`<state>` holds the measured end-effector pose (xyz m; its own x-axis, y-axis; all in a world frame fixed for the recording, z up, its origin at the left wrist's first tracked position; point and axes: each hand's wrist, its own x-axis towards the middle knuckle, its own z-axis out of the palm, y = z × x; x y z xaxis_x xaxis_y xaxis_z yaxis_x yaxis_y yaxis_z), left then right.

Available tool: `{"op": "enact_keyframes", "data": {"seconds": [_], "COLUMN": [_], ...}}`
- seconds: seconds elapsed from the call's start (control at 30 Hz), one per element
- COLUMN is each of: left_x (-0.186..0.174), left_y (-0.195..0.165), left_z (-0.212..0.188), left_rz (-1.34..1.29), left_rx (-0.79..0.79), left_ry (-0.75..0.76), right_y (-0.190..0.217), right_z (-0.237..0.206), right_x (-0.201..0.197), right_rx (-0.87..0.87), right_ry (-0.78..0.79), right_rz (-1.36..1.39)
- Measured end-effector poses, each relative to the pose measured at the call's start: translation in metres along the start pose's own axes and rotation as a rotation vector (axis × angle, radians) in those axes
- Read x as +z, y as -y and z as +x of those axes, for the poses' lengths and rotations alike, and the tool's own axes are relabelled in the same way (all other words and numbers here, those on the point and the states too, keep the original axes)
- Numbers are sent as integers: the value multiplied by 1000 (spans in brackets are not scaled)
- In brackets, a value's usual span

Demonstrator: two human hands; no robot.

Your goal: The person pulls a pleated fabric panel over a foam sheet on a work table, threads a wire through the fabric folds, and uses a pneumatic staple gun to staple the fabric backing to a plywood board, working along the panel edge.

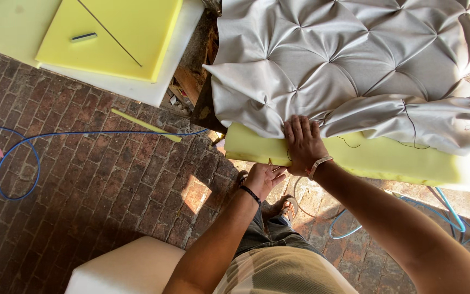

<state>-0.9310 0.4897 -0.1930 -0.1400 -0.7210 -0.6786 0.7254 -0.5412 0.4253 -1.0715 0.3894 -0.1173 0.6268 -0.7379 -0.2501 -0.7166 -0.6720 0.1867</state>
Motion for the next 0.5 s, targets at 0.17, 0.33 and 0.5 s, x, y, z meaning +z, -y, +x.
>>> {"op": "enact_keyframes", "data": {"seconds": [0.17, 0.33, 0.5], "left_x": [-23, 21, 121], "left_y": [2, -20, -80], "left_z": [10, 75, 116], "left_rz": [610, 997, 641], "left_rx": [270, 691, 533], "left_ry": [-14, -146, -86], "right_y": [-8, -24, -69], "right_z": [-5, -11, -4], "right_x": [-43, -95, -176], "right_rx": [-69, -78, -130], "right_ry": [92, 130, 87], "right_rz": [-62, -8, 3]}}
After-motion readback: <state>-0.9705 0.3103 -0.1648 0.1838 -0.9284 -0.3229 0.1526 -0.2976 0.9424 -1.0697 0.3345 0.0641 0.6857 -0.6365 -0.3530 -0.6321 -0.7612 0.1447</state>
